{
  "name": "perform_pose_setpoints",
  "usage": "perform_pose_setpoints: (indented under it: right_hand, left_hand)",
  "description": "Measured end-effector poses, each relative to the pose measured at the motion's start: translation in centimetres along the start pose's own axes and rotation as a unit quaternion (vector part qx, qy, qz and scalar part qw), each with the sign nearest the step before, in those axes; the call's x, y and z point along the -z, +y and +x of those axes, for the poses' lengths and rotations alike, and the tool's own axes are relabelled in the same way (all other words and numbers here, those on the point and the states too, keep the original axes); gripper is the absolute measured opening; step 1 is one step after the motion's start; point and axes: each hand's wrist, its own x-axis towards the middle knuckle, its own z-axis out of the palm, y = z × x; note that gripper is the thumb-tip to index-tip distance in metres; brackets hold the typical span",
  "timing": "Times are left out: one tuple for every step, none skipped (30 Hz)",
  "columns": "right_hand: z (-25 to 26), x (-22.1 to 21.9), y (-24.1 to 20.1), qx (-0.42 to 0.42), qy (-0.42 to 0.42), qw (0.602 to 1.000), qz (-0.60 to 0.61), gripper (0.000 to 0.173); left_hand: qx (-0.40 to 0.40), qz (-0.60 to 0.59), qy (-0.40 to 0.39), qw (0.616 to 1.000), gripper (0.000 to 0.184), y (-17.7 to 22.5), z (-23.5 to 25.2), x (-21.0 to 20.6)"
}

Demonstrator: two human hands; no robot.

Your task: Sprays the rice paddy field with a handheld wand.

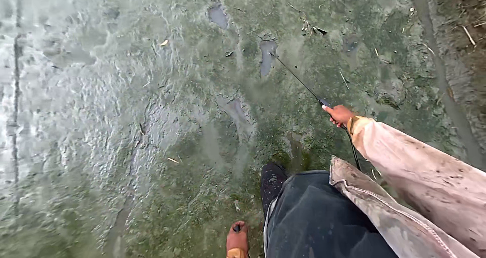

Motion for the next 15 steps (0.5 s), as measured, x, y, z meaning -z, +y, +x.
perform_pose_setpoints:
  right_hand:
    - [-1.0, -0.8, -0.4, -0.007, -0.005, 1.000, -0.001, 0.064]
    - [-2.3, -1.4, 0.0, -0.014, -0.008, 1.000, 0.002, 0.063]
    - [-3.7, -1.7, 0.8, -0.019, -0.013, 1.000, 0.008, 0.063]
    - [-5.1, -1.8, 1.5, -0.022, -0.014, 1.000, 0.012, 0.062]
    - [-6.5, -1.8, 2.1, -0.024, -0.013, 1.000, 0.015, 0.061]
    - [-7.7, -1.6, 2.3, -0.027, -0.011, 0.999, 0.016, 0.061]
    - [-8.5, -1.5, 2.3, -0.029, -0.008, 0.999, 0.014, 0.060]
    - [-8.8, -1.4, 1.8, -0.031, -0.004, 0.999, 0.009, 0.061]
    - [-8.9, -1.4, 0.8, -0.030, 0.001, 1.000, 0.006, 0.060]
    - [-8.8, -1.4, -0.7, -0.028, 0.005, 1.000, 0.008, 0.060]
    - [-8.5, -1.3, -2.4, -0.026, 0.009, 0.999, 0.016, 0.060]
    - [-8.1, -1.2, -4.2, -0.027, 0.012, 0.999, 0.027, 0.060]
    - [-7.5, -1.2, -5.7, -0.029, 0.016, 0.999, 0.040, 0.061]
    - [-6.9, -1.1, -7.1, -0.032, 0.017, 0.998, 0.053, 0.062]
    - [-6.4, -0.8, -8.2, -0.034, 0.015, 0.997, 0.066, 0.062]
  left_hand:
    - [-0.001, -0.009, 0.000, 1.000, 0.028, 0.7, 0.3, 2.1]
    - [-0.003, -0.017, 0.002, 1.000, 0.028, 1.2, 0.5, 3.7]
    - [-0.007, -0.025, 0.003, 1.000, 0.027, 1.6, 0.9, 5.1]
    - [-0.015, -0.030, 0.004, 0.999, 0.027, 2.0, 1.5, 6.1]
    - [-0.021, -0.039, 0.001, 0.999, 0.028, 2.5, 2.1, 6.8]
    - [-0.028, -0.051, -0.002, 0.998, 0.028, 3.1, 2.5, 7.4]
    - [-0.035, -0.059, -0.006, 0.998, 0.028, 3.8, 2.9, 8.0]
    - [-0.043, -0.064, -0.008, 0.997, 0.028, 4.6, 3.4, 8.7]
    - [-0.049, -0.066, -0.009, 0.997, 0.028, 5.6, 3.8, 9.5]
    - [-0.054, -0.064, -0.010, 0.996, 0.029, 6.5, 4.1, 10.3]
    - [-0.062, -0.059, -0.008, 0.996, 0.028, 7.4, 4.5, 11.1]
    - [-0.067, -0.052, -0.005, 0.996, 0.028, 8.3, 4.7, 12.0]
    - [-0.070, -0.043, -0.005, 0.997, 0.027, 9.1, 4.8, 12.8]
    - [-0.072, -0.032, -0.004, 0.997, 0.027, 9.9, 5.0, 13.6]
    - [-0.074, -0.024, -0.004, 0.997, 0.026, 10.6, 5.4, 14.3]
